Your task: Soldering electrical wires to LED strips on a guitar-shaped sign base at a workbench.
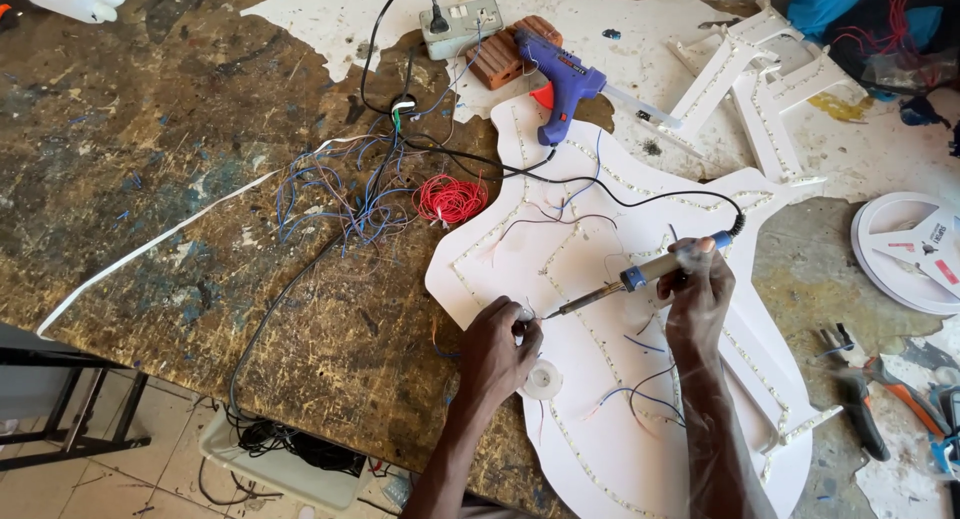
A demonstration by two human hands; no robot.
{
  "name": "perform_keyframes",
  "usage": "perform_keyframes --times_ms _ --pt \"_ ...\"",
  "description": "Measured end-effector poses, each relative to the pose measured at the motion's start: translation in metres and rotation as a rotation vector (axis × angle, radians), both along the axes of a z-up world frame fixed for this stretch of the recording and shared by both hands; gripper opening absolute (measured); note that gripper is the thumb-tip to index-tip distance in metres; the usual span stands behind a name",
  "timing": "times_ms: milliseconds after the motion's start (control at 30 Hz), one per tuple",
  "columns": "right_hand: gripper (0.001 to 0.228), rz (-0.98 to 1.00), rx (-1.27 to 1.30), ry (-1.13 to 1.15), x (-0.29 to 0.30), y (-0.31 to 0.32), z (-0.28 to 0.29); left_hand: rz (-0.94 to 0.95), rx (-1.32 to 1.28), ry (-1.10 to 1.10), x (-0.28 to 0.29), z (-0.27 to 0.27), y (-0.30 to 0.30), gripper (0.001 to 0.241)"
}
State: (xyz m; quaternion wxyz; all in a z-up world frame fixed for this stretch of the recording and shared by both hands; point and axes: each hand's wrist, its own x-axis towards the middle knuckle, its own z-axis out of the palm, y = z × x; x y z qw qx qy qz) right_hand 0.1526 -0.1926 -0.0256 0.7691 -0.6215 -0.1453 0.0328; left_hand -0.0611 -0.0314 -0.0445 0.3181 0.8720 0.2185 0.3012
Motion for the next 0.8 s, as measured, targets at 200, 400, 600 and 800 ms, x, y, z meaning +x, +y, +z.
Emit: perform_keyframes --times_ms 200,400,600,800 --pt "0.057 -0.003 -0.026 0.095 0.003 -0.006 0.002 -0.099 -0.133 0.008 -0.006 0.008 0.006 0.016" --pt "0.056 -0.027 0.023 0.140 0.011 -0.006 -0.011 -0.215 -0.269 -0.024 -0.020 0.029 0.008 0.015" --pt "0.056 -0.032 0.006 0.189 0.013 -0.007 -0.008 -0.215 -0.266 0.020 -0.040 0.029 0.016 0.016" --pt "0.052 0.073 0.135 0.198 0.028 -0.015 -0.020 -0.155 -0.144 0.008 -0.037 0.011 0.015 0.017"
